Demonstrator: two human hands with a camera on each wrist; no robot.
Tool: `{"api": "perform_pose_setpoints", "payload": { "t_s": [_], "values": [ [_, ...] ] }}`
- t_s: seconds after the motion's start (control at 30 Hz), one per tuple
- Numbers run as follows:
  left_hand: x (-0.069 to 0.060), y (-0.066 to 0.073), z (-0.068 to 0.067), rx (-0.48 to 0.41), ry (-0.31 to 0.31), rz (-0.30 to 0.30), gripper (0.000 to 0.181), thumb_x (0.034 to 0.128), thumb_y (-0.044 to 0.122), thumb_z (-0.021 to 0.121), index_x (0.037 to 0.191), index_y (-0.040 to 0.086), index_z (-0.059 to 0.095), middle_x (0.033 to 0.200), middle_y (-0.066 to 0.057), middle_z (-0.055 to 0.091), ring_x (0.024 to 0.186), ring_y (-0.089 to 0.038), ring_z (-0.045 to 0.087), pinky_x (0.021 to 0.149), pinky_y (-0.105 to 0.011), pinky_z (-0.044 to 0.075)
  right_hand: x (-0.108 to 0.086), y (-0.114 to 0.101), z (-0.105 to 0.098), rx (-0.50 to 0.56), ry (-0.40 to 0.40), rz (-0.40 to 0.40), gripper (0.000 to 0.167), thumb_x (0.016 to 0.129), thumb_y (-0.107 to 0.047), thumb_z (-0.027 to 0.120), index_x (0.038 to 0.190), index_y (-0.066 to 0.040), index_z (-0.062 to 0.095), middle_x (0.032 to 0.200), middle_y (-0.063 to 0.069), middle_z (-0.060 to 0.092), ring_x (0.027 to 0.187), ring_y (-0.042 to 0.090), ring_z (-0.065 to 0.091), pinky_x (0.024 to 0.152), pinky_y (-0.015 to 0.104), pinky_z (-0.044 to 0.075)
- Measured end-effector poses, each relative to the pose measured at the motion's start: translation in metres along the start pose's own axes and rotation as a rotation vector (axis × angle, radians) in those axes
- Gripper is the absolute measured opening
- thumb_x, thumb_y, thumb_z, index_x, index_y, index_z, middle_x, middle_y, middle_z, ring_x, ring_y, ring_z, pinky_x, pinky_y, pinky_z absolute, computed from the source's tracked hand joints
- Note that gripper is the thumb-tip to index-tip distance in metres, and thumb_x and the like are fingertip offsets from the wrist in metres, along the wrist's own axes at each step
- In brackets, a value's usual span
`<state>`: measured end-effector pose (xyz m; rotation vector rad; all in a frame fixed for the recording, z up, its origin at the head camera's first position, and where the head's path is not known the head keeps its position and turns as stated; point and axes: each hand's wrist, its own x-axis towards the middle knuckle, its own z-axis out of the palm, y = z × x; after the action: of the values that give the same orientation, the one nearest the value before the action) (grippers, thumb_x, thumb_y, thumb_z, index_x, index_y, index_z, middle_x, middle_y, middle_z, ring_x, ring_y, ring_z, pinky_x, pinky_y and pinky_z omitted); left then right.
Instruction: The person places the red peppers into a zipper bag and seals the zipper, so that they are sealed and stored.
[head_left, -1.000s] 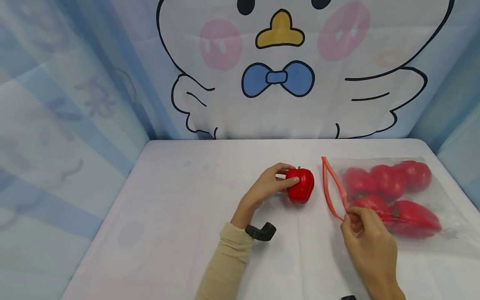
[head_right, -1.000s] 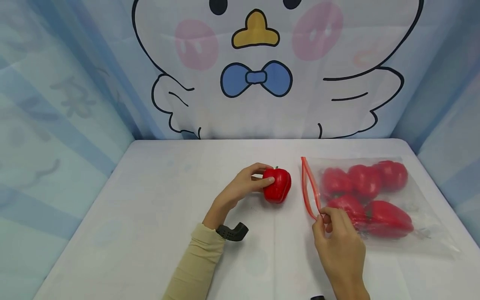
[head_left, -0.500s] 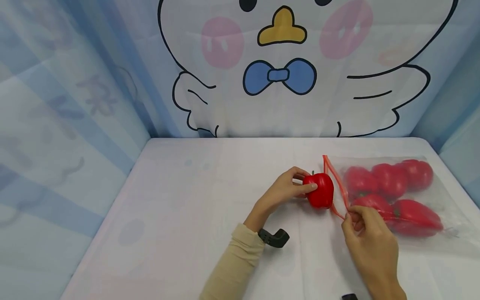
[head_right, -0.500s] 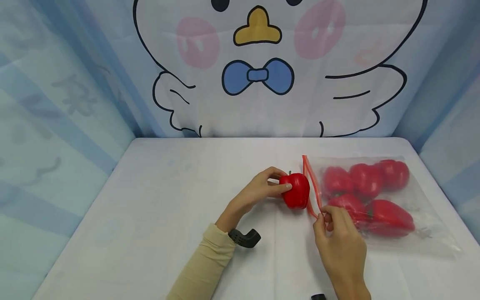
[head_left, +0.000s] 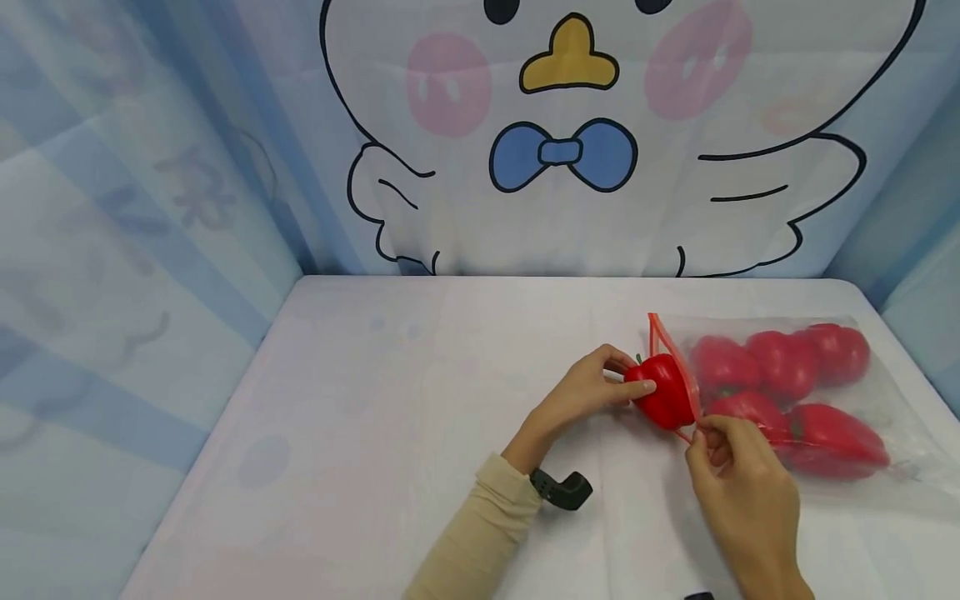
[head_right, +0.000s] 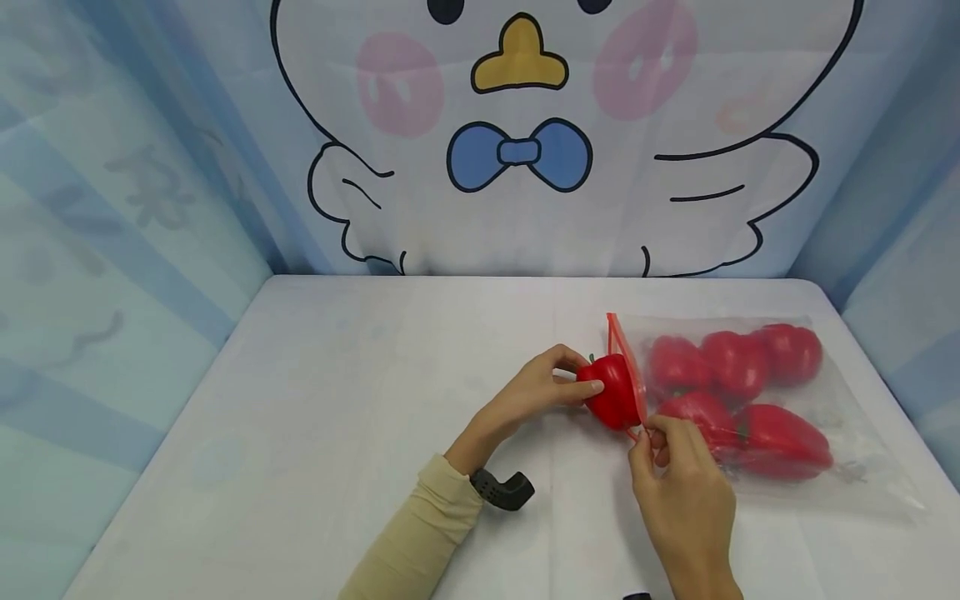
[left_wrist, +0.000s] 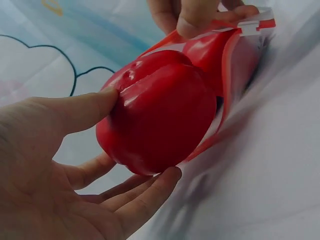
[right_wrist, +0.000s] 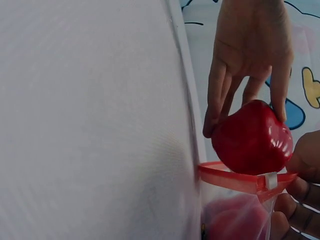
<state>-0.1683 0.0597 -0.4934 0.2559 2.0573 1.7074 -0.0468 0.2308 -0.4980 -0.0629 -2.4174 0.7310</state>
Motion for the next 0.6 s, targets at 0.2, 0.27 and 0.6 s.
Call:
{"api": "perform_pose_setpoints", "payload": {
  "t_s": [0.2,0.27,0.6],
  "values": [
    [-0.001,0.003,0.008,0.059,-0.015,0.011,0.031,0.0917,0.029,0.08,0.114,0.016,0.062,0.109,0.0,0.071,0.081,-0.015,0.073,0.074,-0.024,0.058,0.002,0.0,-0.001,-0.008,-0.004,-0.006,0.022,0.08,0.001,0.081,0.1,0.0,0.072,0.082,0.009,0.068,0.069,0.01,0.051,0.062,0.003,0.037],
    [-0.002,0.004,0.01,0.084,-0.01,0.01,0.031,0.0918,0.029,0.08,0.114,0.017,0.062,0.106,0.0,0.073,0.079,-0.014,0.073,0.072,-0.023,0.056,0.002,0.0,-0.001,-0.009,-0.008,-0.006,0.022,0.08,0.001,0.081,0.1,0.001,0.072,0.082,0.01,0.068,0.069,0.013,0.052,0.063,0.002,0.036],
    [-0.005,0.007,0.016,0.236,-0.015,0.025,0.028,0.0927,0.031,0.079,0.112,0.017,0.064,0.104,0.004,0.075,0.082,0.001,0.063,0.069,-0.019,0.052,0.001,0.0,0.0,-0.02,-0.017,0.001,0.024,0.08,0.0,0.082,0.101,0.001,0.073,0.082,0.011,0.068,0.068,0.016,0.054,0.064,-0.001,0.036]
  ]
}}
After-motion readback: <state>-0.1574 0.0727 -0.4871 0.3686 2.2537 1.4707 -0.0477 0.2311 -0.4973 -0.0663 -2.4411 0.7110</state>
